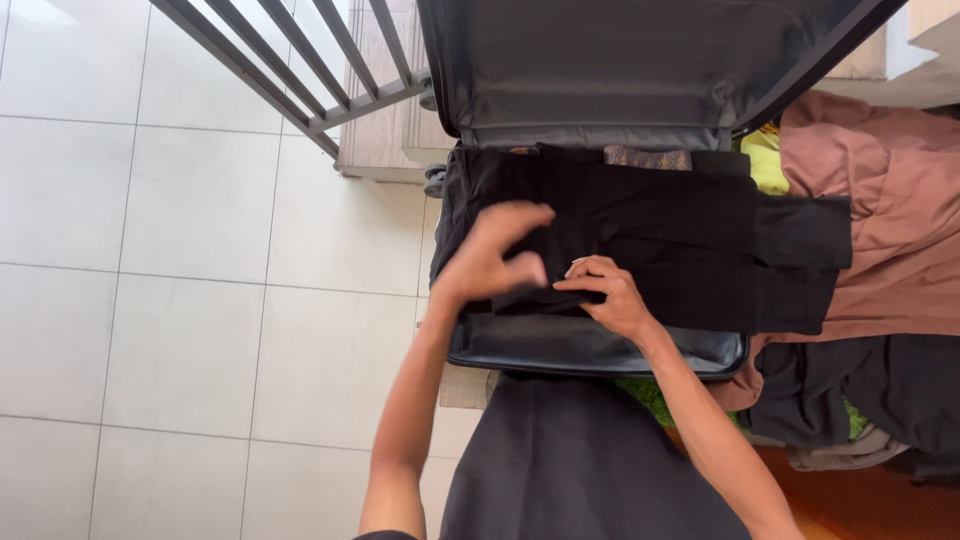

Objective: The person packs a suitcase by folding and arranging items of clothing including shirts and pants inside it.

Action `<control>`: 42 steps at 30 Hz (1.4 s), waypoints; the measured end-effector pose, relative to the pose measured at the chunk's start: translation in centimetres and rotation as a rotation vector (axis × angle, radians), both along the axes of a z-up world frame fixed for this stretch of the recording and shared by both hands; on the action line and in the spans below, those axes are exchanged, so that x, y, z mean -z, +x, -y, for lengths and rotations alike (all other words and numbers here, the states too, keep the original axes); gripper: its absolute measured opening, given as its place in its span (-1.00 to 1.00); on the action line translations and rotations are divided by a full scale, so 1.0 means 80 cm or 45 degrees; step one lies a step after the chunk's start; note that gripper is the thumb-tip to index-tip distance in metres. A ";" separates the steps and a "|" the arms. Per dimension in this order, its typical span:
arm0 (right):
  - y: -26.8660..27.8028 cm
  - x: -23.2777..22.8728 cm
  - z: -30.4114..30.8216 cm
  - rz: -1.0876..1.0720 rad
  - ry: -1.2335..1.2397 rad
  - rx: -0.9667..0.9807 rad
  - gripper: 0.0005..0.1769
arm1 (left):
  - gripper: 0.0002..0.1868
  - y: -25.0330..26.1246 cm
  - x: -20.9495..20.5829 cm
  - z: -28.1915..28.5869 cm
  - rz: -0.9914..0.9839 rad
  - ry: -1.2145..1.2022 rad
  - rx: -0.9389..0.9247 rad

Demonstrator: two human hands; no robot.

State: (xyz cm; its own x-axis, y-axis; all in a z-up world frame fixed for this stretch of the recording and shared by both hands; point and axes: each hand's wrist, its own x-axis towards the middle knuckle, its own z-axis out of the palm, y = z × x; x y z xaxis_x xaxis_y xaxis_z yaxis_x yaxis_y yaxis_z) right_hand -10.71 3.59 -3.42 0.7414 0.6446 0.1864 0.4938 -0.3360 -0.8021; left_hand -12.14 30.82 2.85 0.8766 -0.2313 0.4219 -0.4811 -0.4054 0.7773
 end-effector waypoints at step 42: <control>0.005 -0.026 0.039 -0.001 -0.239 0.285 -0.74 | -0.73 -0.103 0.017 0.032 -0.216 -0.123 -0.282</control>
State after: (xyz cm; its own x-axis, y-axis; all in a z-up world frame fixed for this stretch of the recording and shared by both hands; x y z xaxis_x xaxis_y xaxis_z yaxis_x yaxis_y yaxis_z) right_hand -10.27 0.47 -1.36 0.8694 0.4879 0.0786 0.3897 -0.5792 -0.7160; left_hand -20.40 28.25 1.46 0.9611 0.0076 0.2760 -0.2492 -0.4063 0.8791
